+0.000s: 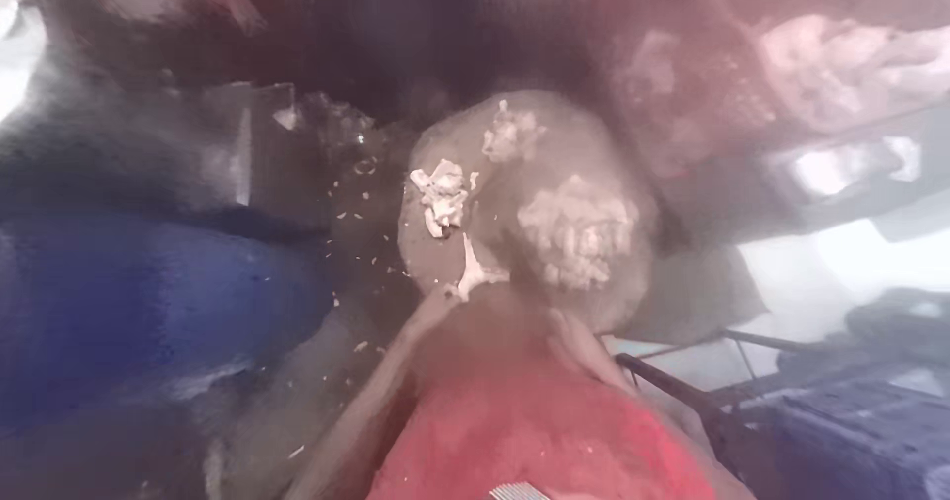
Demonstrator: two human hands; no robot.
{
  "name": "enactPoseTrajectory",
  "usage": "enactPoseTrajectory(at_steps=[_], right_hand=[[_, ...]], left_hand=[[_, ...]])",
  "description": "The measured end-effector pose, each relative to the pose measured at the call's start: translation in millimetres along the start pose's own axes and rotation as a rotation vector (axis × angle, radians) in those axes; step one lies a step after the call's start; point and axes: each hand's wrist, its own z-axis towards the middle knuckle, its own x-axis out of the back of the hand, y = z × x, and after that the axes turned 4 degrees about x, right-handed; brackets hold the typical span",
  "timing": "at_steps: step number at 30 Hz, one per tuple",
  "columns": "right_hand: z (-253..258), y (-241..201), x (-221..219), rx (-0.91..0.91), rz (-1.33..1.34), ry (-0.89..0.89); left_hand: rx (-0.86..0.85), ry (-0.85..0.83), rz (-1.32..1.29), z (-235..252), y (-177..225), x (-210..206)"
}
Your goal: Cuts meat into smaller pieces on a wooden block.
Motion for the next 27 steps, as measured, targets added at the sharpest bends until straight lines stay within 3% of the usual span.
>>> enactPoseTrajectory(at_steps=[5, 9, 14, 18, 21, 23, 25, 27], right_hand=[[-18, -65, 9, 0.185, -0.085, 0.022], [-13, -114, -4, 0.367, -0.082, -0.07], [41, -81, -17, 0.196, -0.289, -0.251], [30, -94, -4, 0.037, -0.472, 0.061], [20, -89, -8, 0.077, -0.238, 0.183], [15, -64, -21, 0.106, 0.041, 0.123], [17, -42, -28, 0.037, 0.126, -0.011], [20, -30, -29, -0.028, 0.116, -0.07]], left_hand=[[-0.049, 0.045, 0.175, 4, -6, 54], [-0.099, -0.01, 0.107, 10, -11, 57], [-0.033, -0.028, -0.011, -18, 0, 67], [-0.091, -0.086, -0.315, -57, 12, 81], [-0.252, -0.081, -0.696, -64, 19, 70], [-0.283, -0.011, -0.91, -61, 27, 55], [-0.247, 0.065, -0.915, -48, 26, 40], [-0.142, 0.082, -0.676, -28, 9, 22]])
